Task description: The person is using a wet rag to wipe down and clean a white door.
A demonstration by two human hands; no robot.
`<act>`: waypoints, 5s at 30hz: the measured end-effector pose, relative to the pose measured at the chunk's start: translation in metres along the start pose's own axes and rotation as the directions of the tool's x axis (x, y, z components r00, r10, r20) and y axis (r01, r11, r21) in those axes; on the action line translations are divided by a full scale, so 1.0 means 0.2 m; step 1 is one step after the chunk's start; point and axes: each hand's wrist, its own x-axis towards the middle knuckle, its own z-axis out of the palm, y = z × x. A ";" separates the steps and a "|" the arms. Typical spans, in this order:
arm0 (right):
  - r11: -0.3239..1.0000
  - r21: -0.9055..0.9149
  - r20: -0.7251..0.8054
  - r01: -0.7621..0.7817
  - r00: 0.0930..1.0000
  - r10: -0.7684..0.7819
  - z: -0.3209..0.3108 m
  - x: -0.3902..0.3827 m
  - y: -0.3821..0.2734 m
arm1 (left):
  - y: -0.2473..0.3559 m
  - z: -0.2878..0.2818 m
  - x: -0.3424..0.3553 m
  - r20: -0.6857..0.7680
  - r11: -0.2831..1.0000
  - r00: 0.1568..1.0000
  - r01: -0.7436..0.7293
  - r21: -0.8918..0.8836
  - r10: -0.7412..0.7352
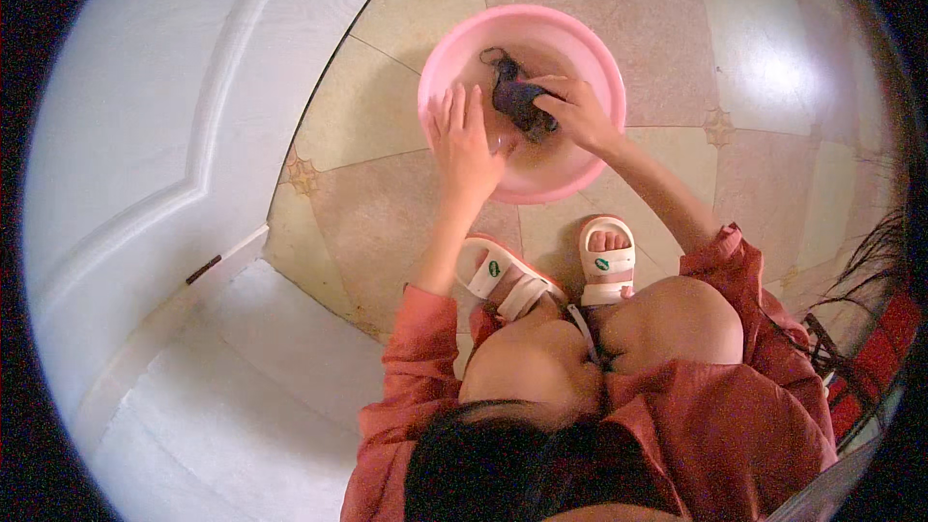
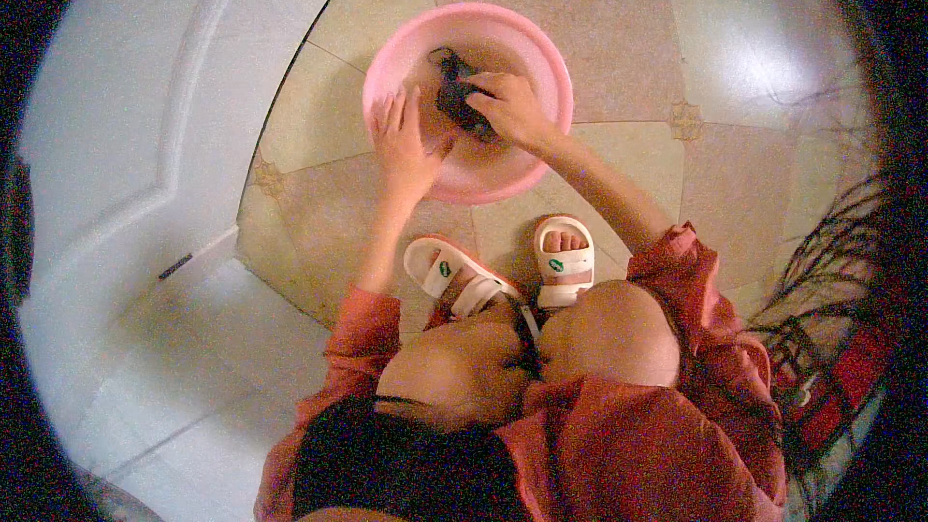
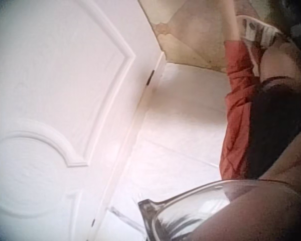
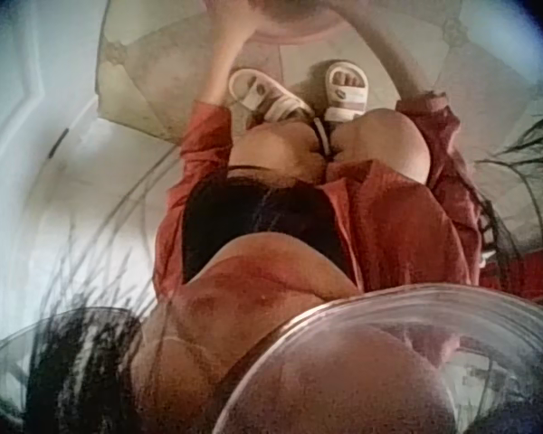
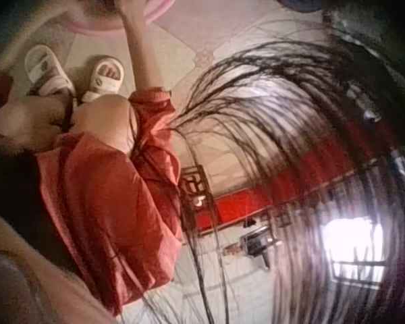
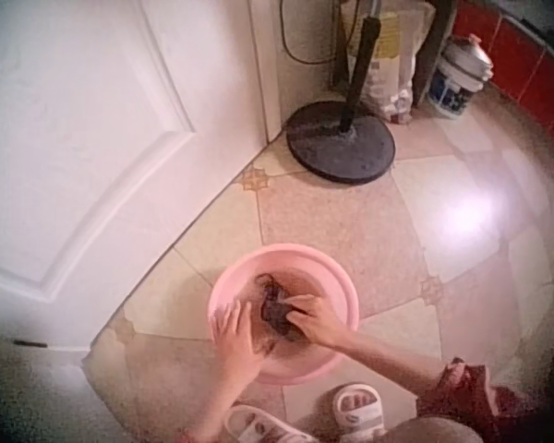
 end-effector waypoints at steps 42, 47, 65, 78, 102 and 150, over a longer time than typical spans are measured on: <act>0.675 -0.730 0.041 0.107 0.993 -0.113 0.13 0.25 -0.03 | -0.06 -0.02 0.15 -0.116 0.998 0.993 0.010 -0.061 -0.017; 0.492 -0.726 0.419 0.481 0.876 -0.238 0.20 0.22 0.11 | -0.06 0.01 0.14 -0.042 0.998 0.999 0.011 0.058 -0.009; 0.947 0.236 0.071 -0.217 0.976 0.206 0.17 0.15 0.21 | -0.04 0.13 0.11 -0.137 0.992 0.988 0.052 -0.113 -0.068; 0.097 0.914 0.296 -0.393 0.811 0.505 0.11 0.20 -0.04 | 0.05 0.17 0.24 0.193 0.639 0.898 0.420 -0.645 -0.395; 0.673 0.730 -0.222 -0.122 0.888 0.402 0.33 0.15 -0.19 | 0.00 0.14 0.25 0.056 0.864 0.942 0.326 -0.383 -0.330; 0.257 0.835 0.407 -0.487 0.860 0.309 0.00 0.31 -0.26 | 0.09 -0.22 0.32 0.212 0.973 0.955 0.223 -0.061 -0.206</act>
